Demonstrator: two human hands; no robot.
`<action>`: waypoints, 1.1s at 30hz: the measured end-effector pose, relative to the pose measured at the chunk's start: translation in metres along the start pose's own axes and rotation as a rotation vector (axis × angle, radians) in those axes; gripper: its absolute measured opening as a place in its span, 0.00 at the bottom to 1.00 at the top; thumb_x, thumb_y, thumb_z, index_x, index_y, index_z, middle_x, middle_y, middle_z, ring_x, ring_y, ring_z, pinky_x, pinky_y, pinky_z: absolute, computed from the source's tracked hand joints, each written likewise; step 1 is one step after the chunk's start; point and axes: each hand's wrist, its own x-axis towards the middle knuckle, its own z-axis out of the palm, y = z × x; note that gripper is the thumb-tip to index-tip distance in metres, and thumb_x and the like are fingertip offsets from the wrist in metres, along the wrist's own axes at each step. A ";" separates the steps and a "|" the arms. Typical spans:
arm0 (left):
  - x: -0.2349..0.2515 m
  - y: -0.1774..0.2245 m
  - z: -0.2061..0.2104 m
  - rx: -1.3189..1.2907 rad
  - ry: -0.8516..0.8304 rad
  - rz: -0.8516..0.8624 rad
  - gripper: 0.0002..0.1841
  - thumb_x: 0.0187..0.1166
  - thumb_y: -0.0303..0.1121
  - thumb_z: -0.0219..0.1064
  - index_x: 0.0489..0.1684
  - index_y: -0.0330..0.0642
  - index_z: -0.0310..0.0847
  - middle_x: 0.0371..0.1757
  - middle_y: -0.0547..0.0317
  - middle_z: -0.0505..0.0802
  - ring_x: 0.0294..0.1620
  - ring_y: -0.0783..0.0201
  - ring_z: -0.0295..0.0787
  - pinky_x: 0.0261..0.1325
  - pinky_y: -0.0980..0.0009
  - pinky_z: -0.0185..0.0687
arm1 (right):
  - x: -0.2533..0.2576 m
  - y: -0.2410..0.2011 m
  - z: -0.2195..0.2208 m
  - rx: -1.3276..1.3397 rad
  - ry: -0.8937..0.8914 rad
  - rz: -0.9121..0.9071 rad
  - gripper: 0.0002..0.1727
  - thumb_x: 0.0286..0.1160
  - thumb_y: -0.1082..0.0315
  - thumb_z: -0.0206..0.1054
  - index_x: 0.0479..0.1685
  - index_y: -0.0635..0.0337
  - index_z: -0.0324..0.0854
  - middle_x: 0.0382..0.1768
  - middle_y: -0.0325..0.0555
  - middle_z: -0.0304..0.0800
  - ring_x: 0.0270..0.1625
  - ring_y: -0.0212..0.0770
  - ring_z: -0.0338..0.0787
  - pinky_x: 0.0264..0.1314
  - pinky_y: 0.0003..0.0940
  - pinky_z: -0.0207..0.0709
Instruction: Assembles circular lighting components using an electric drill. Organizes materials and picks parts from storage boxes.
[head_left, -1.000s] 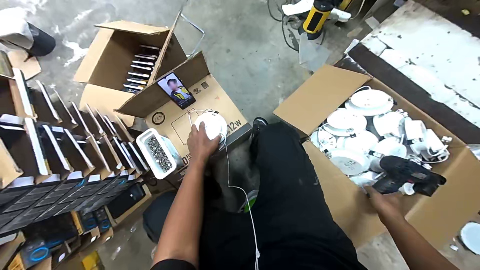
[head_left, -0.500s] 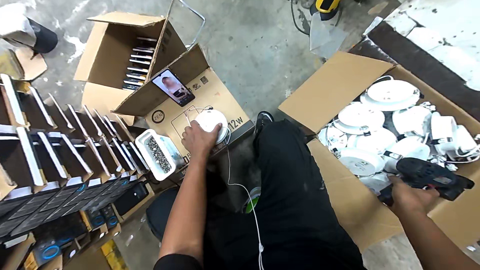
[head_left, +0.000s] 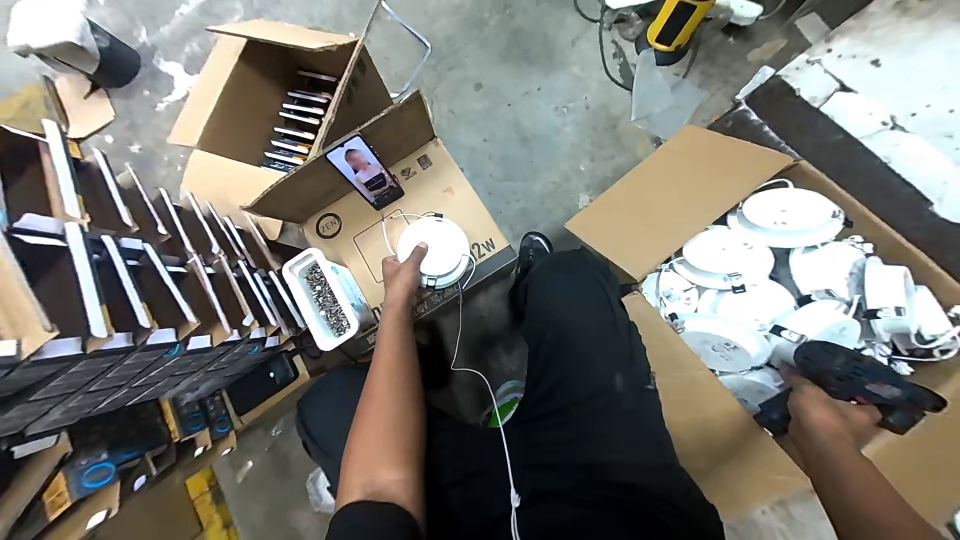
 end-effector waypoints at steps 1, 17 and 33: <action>-0.004 -0.003 0.003 -0.016 0.008 0.036 0.32 0.73 0.52 0.77 0.62 0.34 0.77 0.42 0.45 0.93 0.36 0.56 0.92 0.41 0.56 0.90 | 0.000 0.000 -0.001 -0.008 -0.001 0.006 0.57 0.58 0.75 0.80 0.90 0.70 0.45 0.82 0.61 0.70 0.83 0.47 0.74 0.85 0.41 0.70; -0.162 0.050 -0.057 0.078 -0.663 0.594 0.35 0.54 0.33 0.84 0.60 0.52 0.66 0.44 0.62 0.92 0.37 0.66 0.93 0.35 0.64 0.93 | -0.043 -0.055 -0.076 0.243 -0.054 -0.391 0.38 0.56 0.82 0.72 0.74 0.72 0.64 0.57 0.53 0.83 0.54 0.37 0.88 0.58 0.36 0.85; -0.249 -0.011 0.028 0.468 -0.891 0.663 0.34 0.66 0.57 0.79 0.69 0.47 0.85 0.67 0.58 0.88 0.69 0.60 0.82 0.73 0.54 0.78 | -0.196 -0.118 -0.093 0.520 -1.376 -0.547 0.25 0.64 0.56 0.77 0.63 0.50 0.84 0.56 0.46 0.92 0.44 0.38 0.92 0.48 0.33 0.88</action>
